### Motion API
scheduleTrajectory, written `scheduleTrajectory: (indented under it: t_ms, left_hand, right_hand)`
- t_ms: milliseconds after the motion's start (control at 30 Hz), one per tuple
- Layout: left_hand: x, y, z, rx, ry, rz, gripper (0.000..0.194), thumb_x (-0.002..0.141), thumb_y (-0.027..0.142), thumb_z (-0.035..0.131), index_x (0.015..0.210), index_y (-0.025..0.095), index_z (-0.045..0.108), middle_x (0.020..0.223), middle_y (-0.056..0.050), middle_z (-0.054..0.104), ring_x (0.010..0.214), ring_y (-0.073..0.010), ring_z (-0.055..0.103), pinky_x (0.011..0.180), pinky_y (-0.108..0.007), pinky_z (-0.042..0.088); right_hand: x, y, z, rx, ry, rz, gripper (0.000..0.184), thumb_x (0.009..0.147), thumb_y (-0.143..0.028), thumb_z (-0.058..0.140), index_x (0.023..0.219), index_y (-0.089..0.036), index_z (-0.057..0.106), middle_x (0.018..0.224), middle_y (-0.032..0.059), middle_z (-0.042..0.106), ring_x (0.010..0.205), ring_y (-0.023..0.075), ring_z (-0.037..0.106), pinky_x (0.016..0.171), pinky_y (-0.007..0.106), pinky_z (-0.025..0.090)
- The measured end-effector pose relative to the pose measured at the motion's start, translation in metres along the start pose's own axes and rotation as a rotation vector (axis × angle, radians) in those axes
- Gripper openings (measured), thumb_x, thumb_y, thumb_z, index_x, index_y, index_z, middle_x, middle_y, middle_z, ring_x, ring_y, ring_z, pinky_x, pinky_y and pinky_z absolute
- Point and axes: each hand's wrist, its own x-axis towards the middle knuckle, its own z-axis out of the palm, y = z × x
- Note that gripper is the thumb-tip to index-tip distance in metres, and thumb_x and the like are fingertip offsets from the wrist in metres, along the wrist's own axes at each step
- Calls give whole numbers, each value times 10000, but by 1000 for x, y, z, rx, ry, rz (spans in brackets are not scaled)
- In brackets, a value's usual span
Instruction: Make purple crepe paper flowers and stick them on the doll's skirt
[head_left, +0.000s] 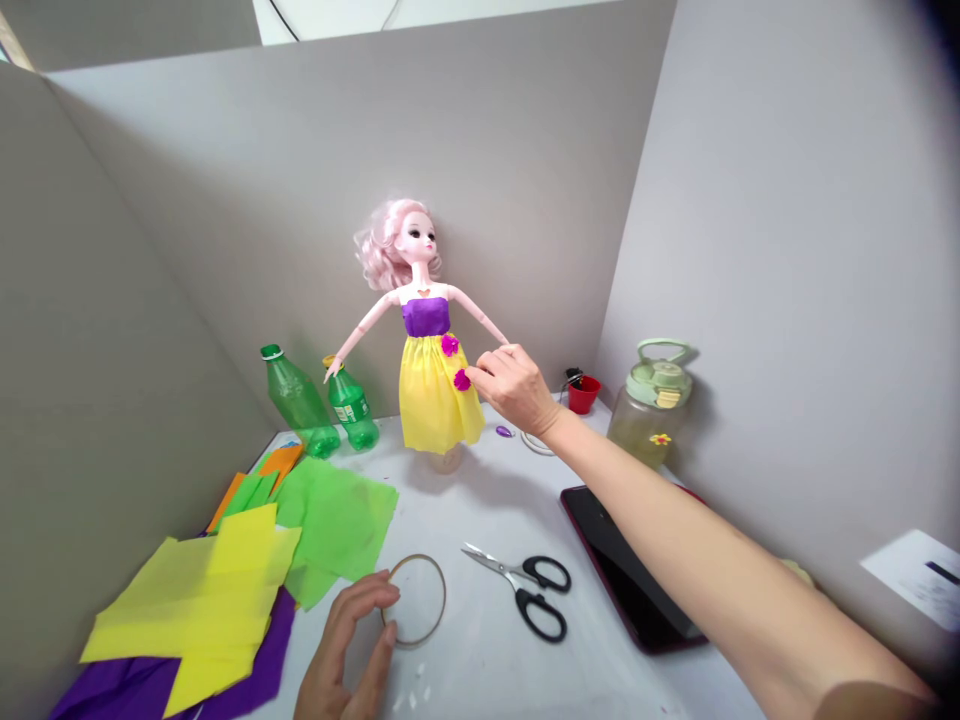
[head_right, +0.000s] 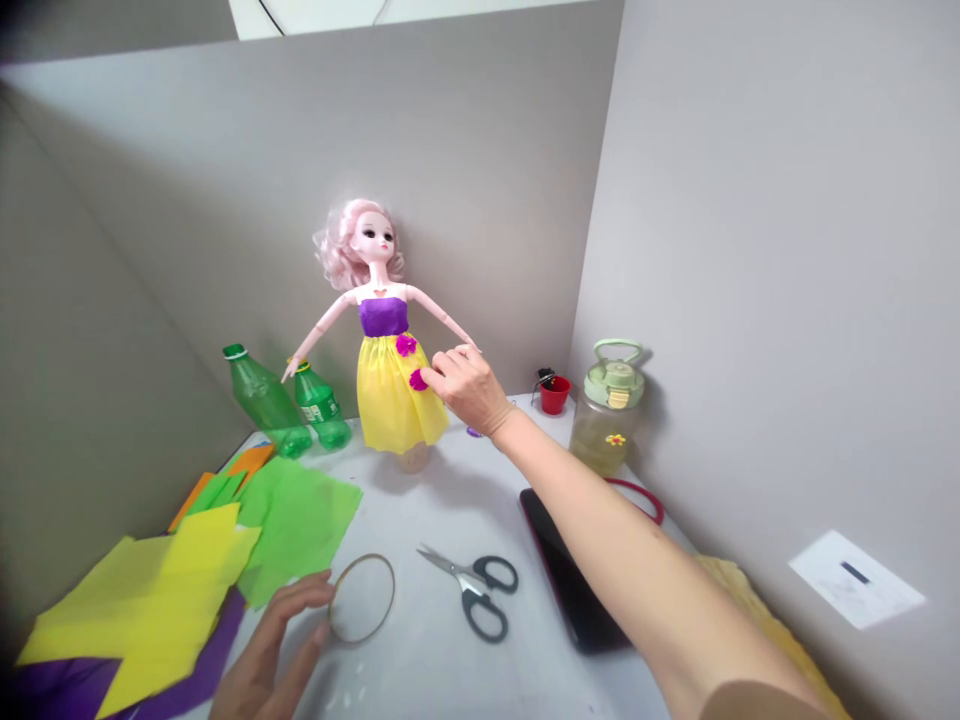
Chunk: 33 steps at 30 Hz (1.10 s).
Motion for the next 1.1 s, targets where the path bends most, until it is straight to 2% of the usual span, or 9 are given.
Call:
scheduleTrajectory:
  t_ms: [300, 600, 900, 1100]
  left_hand:
    - [1, -3, 0, 2, -55, 11, 336, 832, 529, 592, 959, 229, 675, 1162, -94, 647, 1138, -262, 580, 1072, -370, 406]
    - [0, -5, 1, -12, -39, 27, 317, 826, 525, 607, 945, 242, 682, 1134, -78, 655, 1119, -255, 595, 1044, -348, 430]
    - [0, -6, 0, -16, -64, -17, 315, 820, 516, 619, 953, 237, 678, 1166, -80, 636, 1151, -252, 578, 1060, -347, 412]
    - [0, -5, 2, -12, -53, 14, 331, 817, 538, 613, 922, 233, 688, 1120, -89, 653, 1112, -261, 595, 1048, -362, 435]
  right_hand:
    - [2, -2, 3, 2, -17, 8, 297, 980, -126, 404, 852, -208, 659, 751, 32, 578, 751, 192, 475, 798, 353, 335]
    - [-6, -4, 1, 56, 22, 105, 245, 987, -146, 419, 940, -181, 657, 805, 43, 626, 754, 180, 535, 827, 339, 359]
    - [-3, -19, -3, 145, 40, 145, 221, 1005, -231, 447, 999, -197, 665, 841, 35, 661, 776, 173, 559, 830, 333, 366]
    - [-1, -23, -2, 181, 29, 168, 240, 1006, -216, 429, 1024, -195, 667, 859, 46, 659, 797, 181, 561, 835, 345, 367]
